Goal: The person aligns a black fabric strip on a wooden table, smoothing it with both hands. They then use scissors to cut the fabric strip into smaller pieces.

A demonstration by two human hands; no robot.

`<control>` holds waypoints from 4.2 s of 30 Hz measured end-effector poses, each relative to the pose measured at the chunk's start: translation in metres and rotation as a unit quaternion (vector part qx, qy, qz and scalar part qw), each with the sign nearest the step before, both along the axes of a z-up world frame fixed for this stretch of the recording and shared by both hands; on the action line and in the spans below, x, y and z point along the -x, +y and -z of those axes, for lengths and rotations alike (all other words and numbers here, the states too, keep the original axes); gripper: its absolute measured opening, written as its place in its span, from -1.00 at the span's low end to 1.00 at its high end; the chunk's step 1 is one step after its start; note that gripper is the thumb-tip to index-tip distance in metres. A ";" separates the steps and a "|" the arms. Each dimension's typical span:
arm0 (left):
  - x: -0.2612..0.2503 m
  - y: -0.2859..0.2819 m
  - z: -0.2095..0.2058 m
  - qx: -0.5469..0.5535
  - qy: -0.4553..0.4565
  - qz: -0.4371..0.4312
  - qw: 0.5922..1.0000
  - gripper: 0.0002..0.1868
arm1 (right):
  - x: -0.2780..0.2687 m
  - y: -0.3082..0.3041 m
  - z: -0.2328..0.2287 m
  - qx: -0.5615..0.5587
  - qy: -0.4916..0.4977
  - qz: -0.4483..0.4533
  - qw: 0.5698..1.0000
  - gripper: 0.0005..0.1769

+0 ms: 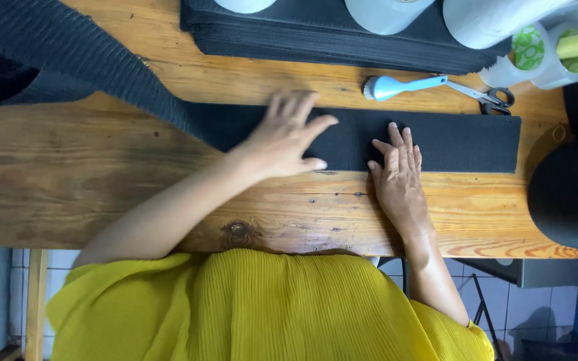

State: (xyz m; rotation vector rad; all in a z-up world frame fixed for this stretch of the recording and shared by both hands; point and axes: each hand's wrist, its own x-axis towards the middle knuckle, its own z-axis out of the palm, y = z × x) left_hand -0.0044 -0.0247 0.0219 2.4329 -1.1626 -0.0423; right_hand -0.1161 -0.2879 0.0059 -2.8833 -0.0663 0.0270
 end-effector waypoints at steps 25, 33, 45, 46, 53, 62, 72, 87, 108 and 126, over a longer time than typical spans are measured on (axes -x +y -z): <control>-0.008 0.070 0.014 0.082 0.005 0.059 0.995 -0.13 | 0.000 0.000 -0.004 -0.002 -0.011 -0.010 1.000 -0.60; -0.008 0.068 0.019 0.085 -0.026 0.058 0.994 -0.16 | -0.002 0.001 -0.007 0.003 -0.011 0.002 1.000 -0.59; -0.008 0.068 0.022 0.083 -0.023 0.058 0.995 -0.21 | -0.008 0.013 -0.036 0.013 -0.007 0.001 1.000 -0.59; -0.009 0.068 0.024 0.082 -0.024 0.058 0.995 -0.23 | -0.008 0.015 -0.041 0.018 -0.008 -0.002 1.000 -0.58; -0.008 0.067 0.023 0.084 -0.029 0.054 0.995 -0.24 | -0.037 -0.015 -0.073 0.034 -0.099 -0.038 0.994 -0.63; -0.008 0.066 0.019 0.031 -0.055 0.051 0.997 -0.22 | -0.120 0.016 -0.125 -0.156 -0.231 -0.067 0.958 -0.52; -0.008 0.067 0.021 0.041 -0.044 0.047 0.997 -0.24 | -0.175 0.015 -0.090 -0.002 -0.280 -0.089 0.956 -0.48; -0.008 0.066 0.015 0.030 -0.037 0.055 0.997 -0.25 | 0.000 -0.044 -0.102 -0.081 -0.243 0.052 0.965 -0.52; -0.008 0.066 0.012 0.032 -0.049 0.055 0.997 -0.26 | 0.030 -0.063 -0.060 -0.063 -0.069 0.250 0.964 -0.49; -0.007 0.068 0.018 0.034 -0.047 0.054 0.997 -0.25 | -0.093 -0.125 -0.078 0.193 -0.122 0.047 0.972 -0.80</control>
